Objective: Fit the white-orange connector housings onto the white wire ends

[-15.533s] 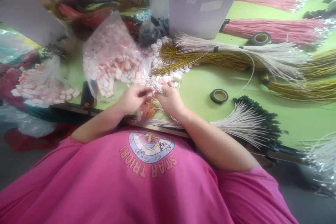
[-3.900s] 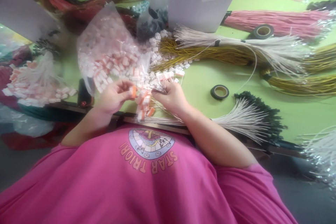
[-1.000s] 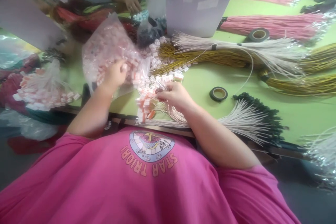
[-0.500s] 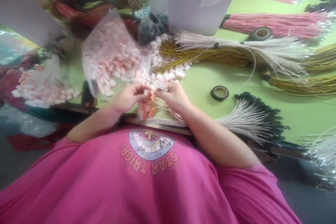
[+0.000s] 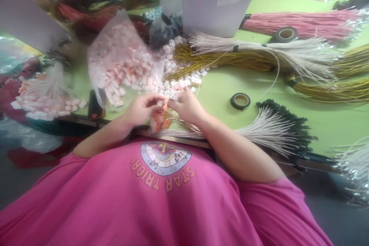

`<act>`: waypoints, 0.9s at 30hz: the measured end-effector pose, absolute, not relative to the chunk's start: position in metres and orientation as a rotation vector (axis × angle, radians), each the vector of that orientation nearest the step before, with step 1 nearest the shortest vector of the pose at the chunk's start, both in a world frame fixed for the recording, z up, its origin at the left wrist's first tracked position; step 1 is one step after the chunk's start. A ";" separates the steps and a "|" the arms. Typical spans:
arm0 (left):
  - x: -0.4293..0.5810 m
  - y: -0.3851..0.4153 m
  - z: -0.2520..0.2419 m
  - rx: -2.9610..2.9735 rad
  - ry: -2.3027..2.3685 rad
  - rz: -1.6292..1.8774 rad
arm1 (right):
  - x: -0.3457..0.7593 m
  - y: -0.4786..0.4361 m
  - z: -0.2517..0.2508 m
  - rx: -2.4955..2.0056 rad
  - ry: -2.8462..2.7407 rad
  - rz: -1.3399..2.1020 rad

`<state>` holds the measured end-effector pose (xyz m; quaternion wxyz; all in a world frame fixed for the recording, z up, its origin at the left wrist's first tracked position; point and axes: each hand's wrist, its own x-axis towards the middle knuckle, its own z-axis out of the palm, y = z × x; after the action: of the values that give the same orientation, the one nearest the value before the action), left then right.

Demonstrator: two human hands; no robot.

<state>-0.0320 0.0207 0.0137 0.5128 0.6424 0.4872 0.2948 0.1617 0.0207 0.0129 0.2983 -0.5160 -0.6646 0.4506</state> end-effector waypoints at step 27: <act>-0.109 0.089 0.015 2.163 2.088 0.525 | 0.167 0.025 0.005 -1.312 -1.495 1.241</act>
<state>-0.1093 0.0888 0.0146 0.0448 0.7081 0.6834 0.1718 0.1668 0.0245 0.0053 0.3881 -0.5156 -0.5877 0.4879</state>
